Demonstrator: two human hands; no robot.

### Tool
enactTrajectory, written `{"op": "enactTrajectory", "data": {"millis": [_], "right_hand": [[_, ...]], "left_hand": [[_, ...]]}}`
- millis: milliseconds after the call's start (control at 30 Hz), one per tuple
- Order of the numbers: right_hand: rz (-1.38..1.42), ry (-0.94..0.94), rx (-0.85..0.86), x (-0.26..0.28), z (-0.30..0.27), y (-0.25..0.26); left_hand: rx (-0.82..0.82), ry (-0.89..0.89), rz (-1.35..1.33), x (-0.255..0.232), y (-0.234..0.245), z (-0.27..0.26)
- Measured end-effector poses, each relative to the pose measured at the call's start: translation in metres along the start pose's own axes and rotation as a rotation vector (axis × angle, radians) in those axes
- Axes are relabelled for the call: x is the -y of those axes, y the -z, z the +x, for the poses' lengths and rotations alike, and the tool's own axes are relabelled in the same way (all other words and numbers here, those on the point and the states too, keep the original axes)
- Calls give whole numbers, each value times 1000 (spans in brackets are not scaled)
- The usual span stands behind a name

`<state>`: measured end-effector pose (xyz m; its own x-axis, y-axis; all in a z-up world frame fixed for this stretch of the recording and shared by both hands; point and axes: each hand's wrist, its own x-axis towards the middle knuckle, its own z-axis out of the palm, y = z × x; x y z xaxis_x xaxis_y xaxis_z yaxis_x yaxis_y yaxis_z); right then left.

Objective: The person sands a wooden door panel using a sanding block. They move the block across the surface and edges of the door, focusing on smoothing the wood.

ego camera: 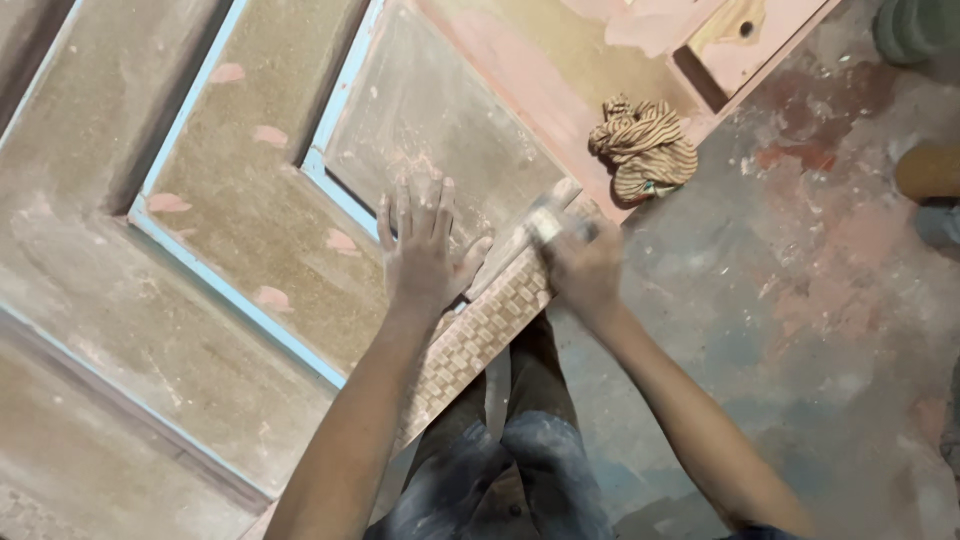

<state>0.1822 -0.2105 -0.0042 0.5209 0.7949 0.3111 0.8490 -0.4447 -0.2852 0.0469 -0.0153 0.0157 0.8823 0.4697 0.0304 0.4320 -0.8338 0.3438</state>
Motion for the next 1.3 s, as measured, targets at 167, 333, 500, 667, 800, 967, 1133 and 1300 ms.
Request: {"op": "enactTrajectory", "data": {"millis": [167,333,500,667,800,967,1133,1300], "right_hand": [[119,53,22,23,-8,1],[53,-55,59,7,-5,4],[48,76,38,9,1,9],[58,44,52,31,-10,12],[31,53,58,3,3,3],[78,34,59,26,-15,-1],[-41,-31,34,1,-3,-6],[64,175,21,22,-18,6]], "left_hand": [[-29,-30,23,0,2,1],[-31,-10,7,-3,-1,-6],[-8,-22,30,0,-1,1],[-23,-50,65,1,-2,1],[-8,-25,-5,-3,4,3],[-40,-54,28,-1,4,0],[-14,-52,56,5,-3,-1],[-36,-48,16,-1,-1,3]]}}
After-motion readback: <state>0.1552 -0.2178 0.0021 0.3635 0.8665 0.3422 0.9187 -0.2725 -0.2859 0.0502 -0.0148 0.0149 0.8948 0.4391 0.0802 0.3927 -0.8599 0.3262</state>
